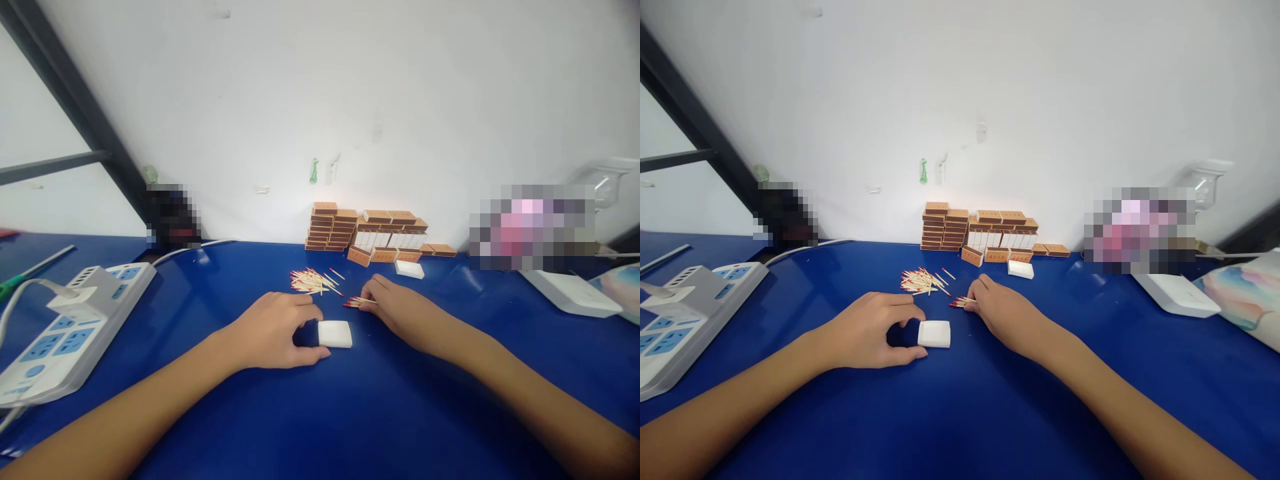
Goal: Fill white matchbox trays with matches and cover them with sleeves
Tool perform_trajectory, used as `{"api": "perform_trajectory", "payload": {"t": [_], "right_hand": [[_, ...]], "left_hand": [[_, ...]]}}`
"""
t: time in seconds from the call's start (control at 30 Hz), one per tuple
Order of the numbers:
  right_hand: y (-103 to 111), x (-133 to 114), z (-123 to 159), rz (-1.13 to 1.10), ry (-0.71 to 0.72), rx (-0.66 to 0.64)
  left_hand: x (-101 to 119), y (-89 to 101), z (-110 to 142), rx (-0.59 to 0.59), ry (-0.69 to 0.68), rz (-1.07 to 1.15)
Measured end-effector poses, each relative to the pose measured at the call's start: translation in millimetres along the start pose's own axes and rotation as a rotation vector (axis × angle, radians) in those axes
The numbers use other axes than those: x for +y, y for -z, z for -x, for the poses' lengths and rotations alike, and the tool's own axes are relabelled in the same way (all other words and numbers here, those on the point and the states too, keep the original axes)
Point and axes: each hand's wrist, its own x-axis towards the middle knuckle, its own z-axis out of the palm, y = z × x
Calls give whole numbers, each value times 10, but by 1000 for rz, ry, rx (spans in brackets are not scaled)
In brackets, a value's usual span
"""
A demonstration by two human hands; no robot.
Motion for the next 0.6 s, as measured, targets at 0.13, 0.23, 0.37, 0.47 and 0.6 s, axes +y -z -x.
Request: {"api": "perform_trajectory", "payload": {"t": [0.13,0.23,0.37,0.47,0.6], "right_hand": [[-26,31,-6,16,9,20],[-32,50,-8,16,31,39],[-16,49,-1,-10,42,48],[5,33,10,-17,29,33],[20,15,20,1,23,28]], "left_hand": [[-2,0,-2,-10,-10,10],[-1,-14,0,-13,-22,15],[-15,-33,4,-10,-12,15],[-23,-43,5,-12,-13,12],[-20,-48,2,-12,-14,1]]}}
